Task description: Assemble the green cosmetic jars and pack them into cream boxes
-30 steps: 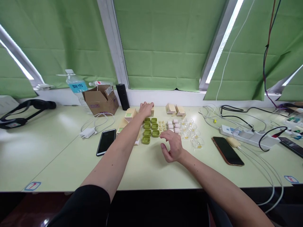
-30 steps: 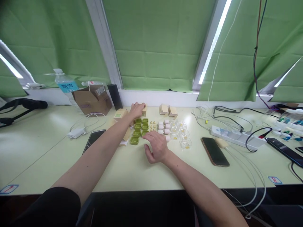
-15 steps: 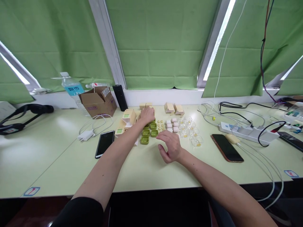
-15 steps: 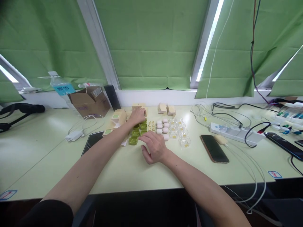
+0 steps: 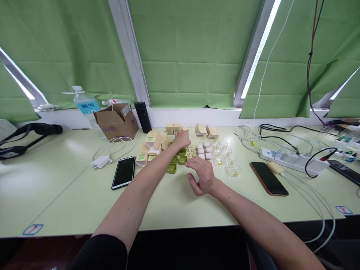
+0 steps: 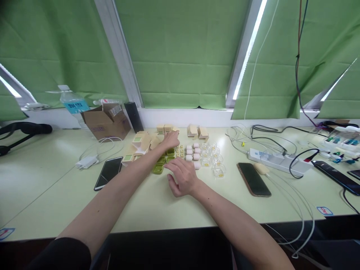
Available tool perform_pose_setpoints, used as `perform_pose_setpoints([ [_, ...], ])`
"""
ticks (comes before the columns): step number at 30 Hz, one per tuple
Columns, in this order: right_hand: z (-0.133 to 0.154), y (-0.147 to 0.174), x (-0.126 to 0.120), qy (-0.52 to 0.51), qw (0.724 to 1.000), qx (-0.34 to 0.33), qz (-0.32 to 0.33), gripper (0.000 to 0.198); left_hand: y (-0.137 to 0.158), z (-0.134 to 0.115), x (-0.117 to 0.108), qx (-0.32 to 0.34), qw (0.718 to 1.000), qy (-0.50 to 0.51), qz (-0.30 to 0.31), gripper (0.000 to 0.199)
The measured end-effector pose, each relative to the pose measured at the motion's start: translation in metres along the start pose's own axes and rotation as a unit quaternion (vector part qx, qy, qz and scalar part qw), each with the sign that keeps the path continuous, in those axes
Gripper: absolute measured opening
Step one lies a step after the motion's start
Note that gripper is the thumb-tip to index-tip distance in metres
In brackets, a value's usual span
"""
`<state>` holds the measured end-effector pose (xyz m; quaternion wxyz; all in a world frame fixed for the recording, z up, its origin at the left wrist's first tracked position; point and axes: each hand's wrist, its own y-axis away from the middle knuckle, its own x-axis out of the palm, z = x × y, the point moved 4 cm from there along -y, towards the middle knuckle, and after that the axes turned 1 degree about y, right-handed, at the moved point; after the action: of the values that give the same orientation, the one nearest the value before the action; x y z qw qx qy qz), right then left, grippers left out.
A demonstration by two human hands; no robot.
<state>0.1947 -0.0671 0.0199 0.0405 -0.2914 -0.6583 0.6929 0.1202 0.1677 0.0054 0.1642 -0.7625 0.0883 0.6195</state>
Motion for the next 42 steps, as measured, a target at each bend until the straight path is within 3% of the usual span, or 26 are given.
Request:
perform_pose_setpoints([
  [6, -0.001, 0.000, 0.000, -0.005, 1.000, -0.002, 0.000, 0.046, -0.007, -0.008, 0.002, 0.010, 1.000, 0.013, 0.004, 0.061],
  [14, -0.001, 0.002, 0.001, 0.002, 1.000, -0.003, 0.011, 0.045, -0.013, 0.002, 0.005, 0.022, 0.999, 0.029, 0.004, 0.070],
  [17, 0.000, 0.001, 0.001, 0.003, 1.000, -0.004, 0.007, 0.044, -0.011, 0.009, 0.004, 0.002, 0.999, 0.032, -0.010, 0.077],
  [21, -0.002, 0.002, 0.002, 0.005, 1.000, -0.004, 0.012, 0.044, -0.005, 0.017, -0.003, -0.040, 0.998, 0.017, -0.050, 0.072],
  [25, -0.003, 0.004, 0.003, 0.005, 1.000, -0.005, 0.019, 0.045, -0.003, 0.017, -0.011, -0.015, 0.997, -0.015, -0.079, 0.072],
  [28, -0.003, 0.004, 0.003, 0.003, 1.000, -0.008, 0.022, 0.046, -0.006, 0.014, -0.009, 0.018, 0.997, -0.054, -0.048, 0.060],
  [32, -0.001, 0.001, 0.000, 0.004, 1.000, -0.010, 0.015, 0.045, -0.011, 0.017, -0.004, 0.003, 0.998, -0.064, -0.008, 0.040],
  [42, 0.001, -0.002, 0.001, 0.010, 1.000, -0.011, 0.006, 0.043, -0.001, 0.063, -0.020, -0.046, 0.996, -0.074, 0.011, 0.038],
])
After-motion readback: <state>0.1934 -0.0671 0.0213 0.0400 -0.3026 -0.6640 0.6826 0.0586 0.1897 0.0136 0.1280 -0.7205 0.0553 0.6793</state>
